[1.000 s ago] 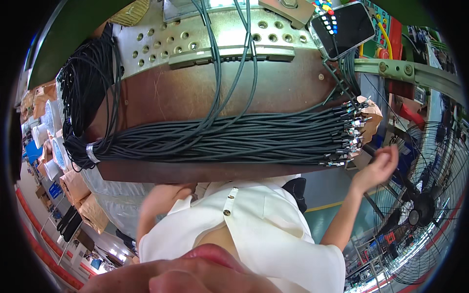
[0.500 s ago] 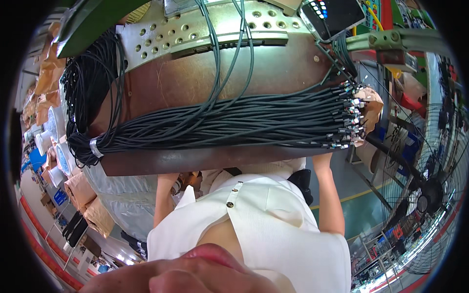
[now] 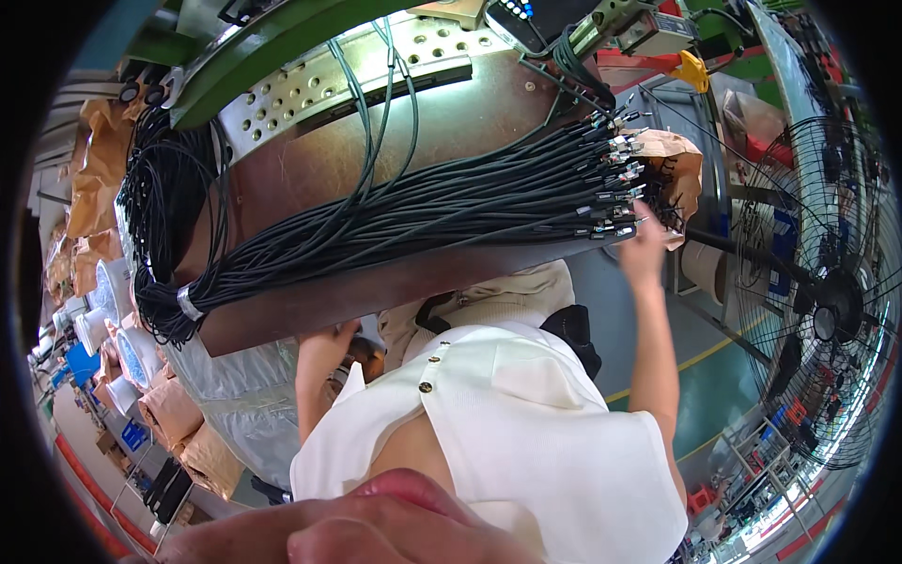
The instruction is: Assembling or testing electronic cables by plugging them from a bundle into a testing fixture and trimming them with wire cutters.
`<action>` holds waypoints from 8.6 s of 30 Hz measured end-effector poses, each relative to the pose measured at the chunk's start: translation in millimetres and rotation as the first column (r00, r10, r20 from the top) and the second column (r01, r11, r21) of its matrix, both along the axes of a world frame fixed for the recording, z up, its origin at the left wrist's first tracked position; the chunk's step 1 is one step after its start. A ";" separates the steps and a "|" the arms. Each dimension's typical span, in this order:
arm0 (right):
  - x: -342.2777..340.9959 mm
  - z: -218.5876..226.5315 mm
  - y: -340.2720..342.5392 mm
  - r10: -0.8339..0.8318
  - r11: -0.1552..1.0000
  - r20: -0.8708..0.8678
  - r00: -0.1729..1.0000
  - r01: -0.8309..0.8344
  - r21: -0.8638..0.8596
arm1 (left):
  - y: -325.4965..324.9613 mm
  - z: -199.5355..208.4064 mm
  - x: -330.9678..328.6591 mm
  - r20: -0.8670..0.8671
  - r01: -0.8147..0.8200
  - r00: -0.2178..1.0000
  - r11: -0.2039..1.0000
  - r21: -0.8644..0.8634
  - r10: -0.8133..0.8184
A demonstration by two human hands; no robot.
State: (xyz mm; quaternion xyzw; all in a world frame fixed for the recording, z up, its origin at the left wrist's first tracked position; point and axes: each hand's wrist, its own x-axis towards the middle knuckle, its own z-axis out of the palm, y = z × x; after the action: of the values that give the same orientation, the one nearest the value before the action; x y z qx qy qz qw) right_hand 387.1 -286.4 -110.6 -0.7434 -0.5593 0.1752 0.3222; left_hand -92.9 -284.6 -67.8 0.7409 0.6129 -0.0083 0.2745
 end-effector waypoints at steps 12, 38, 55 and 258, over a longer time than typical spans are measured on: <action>-57.6 104.7 156.3 0.166 0.824 0.713 0.681 -0.493 0.279 | 117.1 63.8 182.1 0.184 0.395 0.791 0.718 0.573 -0.583; -129.9 69.0 255.8 0.592 0.566 0.565 0.575 -0.795 0.216 | 141.4 76.6 -23.5 0.415 -0.118 0.907 0.988 0.101 0.066; -71.0 142.1 114.0 0.467 0.714 0.513 0.720 -0.649 0.262 | 132.8 126.7 108.6 0.768 0.558 0.637 0.650 -0.515 0.061; -161.5 96.3 375.4 0.346 0.924 0.450 0.823 -0.382 -0.011 | 257.0 62.5 136.7 0.763 0.218 -0.086 0.759 -0.613 0.641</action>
State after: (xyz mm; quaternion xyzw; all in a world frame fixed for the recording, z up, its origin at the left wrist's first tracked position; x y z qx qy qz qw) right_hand 225.6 88.9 -14.3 -0.6298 -0.7557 0.0369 0.1759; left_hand 43.8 -27.6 -5.3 0.2657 0.3017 0.3896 0.8286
